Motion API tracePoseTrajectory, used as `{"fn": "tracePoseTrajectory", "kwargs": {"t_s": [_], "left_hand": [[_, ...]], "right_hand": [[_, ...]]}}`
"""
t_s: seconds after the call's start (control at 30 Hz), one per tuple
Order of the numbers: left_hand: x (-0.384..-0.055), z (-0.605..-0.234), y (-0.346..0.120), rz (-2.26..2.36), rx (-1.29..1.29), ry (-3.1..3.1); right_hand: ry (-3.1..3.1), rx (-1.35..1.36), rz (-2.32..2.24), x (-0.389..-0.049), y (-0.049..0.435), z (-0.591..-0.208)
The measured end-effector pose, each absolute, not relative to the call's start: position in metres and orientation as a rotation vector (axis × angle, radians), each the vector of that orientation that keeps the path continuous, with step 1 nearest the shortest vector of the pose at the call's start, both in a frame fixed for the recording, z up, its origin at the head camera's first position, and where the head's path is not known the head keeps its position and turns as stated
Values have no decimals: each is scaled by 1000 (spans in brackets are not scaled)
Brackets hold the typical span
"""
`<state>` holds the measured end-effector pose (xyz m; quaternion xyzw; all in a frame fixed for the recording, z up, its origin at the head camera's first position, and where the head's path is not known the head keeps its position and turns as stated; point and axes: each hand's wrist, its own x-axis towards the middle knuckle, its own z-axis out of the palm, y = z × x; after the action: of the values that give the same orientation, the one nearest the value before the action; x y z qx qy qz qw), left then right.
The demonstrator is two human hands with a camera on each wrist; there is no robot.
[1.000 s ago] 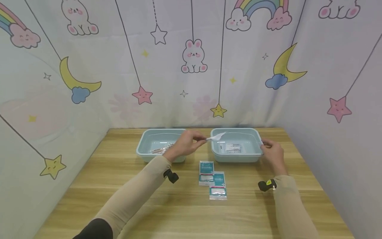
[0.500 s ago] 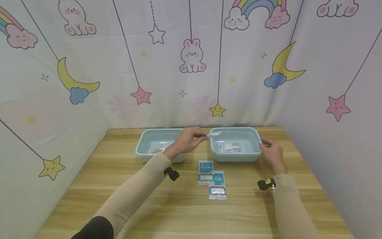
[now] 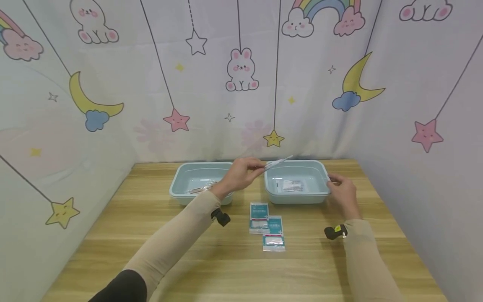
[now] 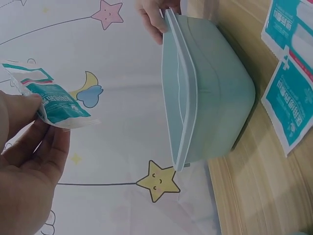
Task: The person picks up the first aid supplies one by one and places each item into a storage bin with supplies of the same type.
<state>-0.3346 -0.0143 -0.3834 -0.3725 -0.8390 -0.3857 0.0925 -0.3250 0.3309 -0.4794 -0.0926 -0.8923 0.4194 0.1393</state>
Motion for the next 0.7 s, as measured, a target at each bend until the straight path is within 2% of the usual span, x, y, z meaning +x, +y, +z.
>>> {"fn": "tracePoseTrajectory", "kwargs": {"t_s": [0.47, 0.7], "left_hand": [[-348, -393, 2, -1138, -1114, -2533], [-354, -405, 10, -1066, -1173, -2843]], "right_hand": [[-2580, -251, 1258, -324, 330, -479], [-2585, -280, 1240, -322, 329, -478]]}}
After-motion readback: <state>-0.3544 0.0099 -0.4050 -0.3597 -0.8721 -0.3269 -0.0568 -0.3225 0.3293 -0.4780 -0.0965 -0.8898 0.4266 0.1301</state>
